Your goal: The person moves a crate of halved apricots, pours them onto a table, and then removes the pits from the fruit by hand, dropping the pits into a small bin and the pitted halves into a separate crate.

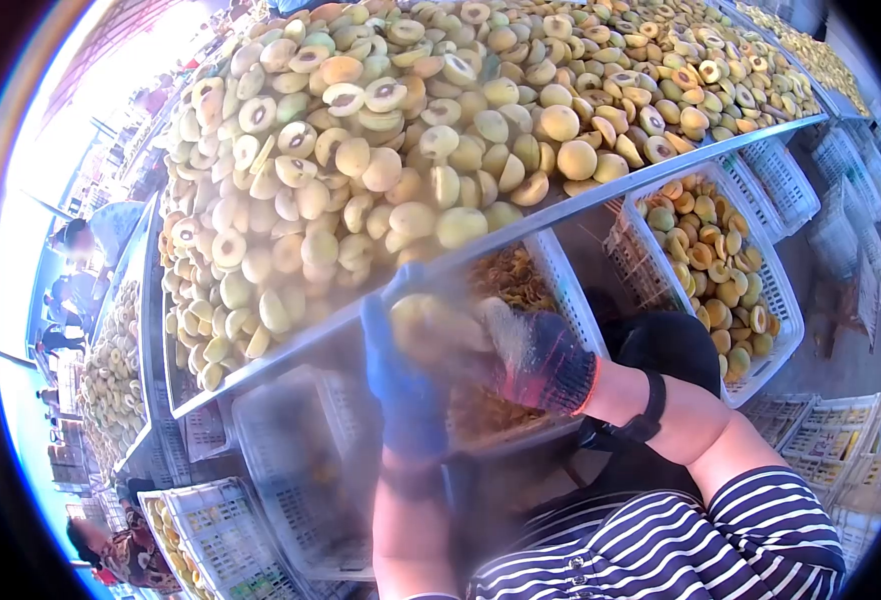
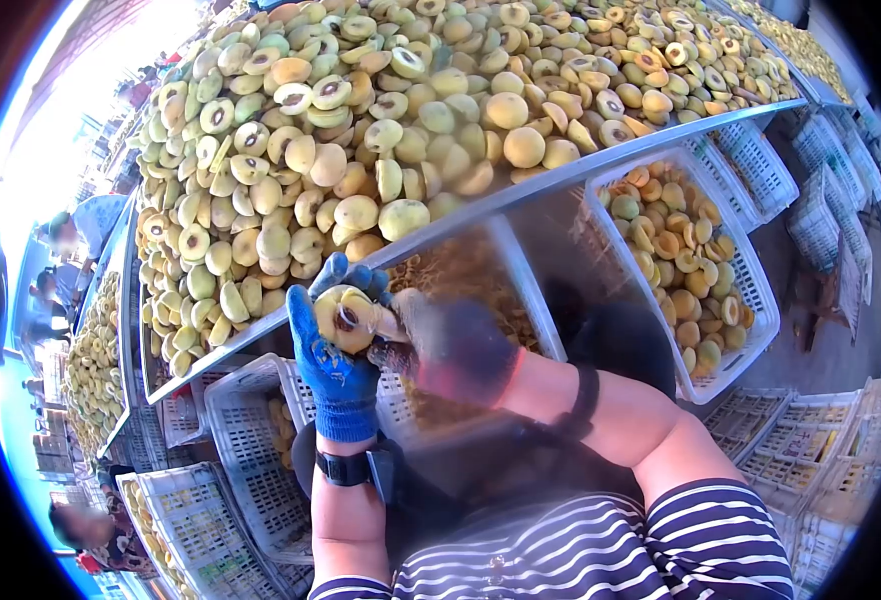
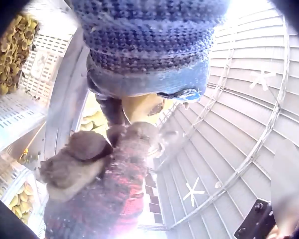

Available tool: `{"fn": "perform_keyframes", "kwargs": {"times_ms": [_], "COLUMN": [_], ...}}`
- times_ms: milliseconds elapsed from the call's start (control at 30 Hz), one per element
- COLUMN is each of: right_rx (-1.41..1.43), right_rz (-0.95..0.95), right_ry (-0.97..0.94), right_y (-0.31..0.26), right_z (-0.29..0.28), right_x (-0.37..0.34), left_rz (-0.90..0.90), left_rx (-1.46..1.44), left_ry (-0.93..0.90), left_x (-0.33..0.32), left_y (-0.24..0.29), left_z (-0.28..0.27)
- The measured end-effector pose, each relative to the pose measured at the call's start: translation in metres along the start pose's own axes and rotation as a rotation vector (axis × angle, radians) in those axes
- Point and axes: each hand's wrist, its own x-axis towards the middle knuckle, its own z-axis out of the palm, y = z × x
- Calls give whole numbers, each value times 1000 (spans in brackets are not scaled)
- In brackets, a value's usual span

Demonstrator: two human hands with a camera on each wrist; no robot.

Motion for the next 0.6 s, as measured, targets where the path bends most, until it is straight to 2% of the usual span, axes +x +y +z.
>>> {"fn": "perform_keyframes", "kwargs": {"times_ms": [100, 200, 300, 400, 533, 600], "right_rx": [-154, -242, -306, -295, -161, 72], "right_rz": [-9, -70, -129, -141, -186, -26], "right_ry": [-54, -89, -113, -167, -176, -244], "right_y": [-3, 2, 1, 13, 26, 24], "right_z": [-2, 0, 2, 11, 24, 24], "right_x": [-4, -11, -10, -15, -20, -21], "left_rz": [294, 378, 297, 298, 352, 329], "left_rx": [500, 663, 500, 459, 646, 724], "left_ry": [-11, -71, -47, -29, -29, -58], "left_x": [3, -2, -9, -14, -16, -14], "left_y": [-14, -14, -10, -9, -5, 1], "left_z": [-10, -12, -2, 4, 1, -3]}}
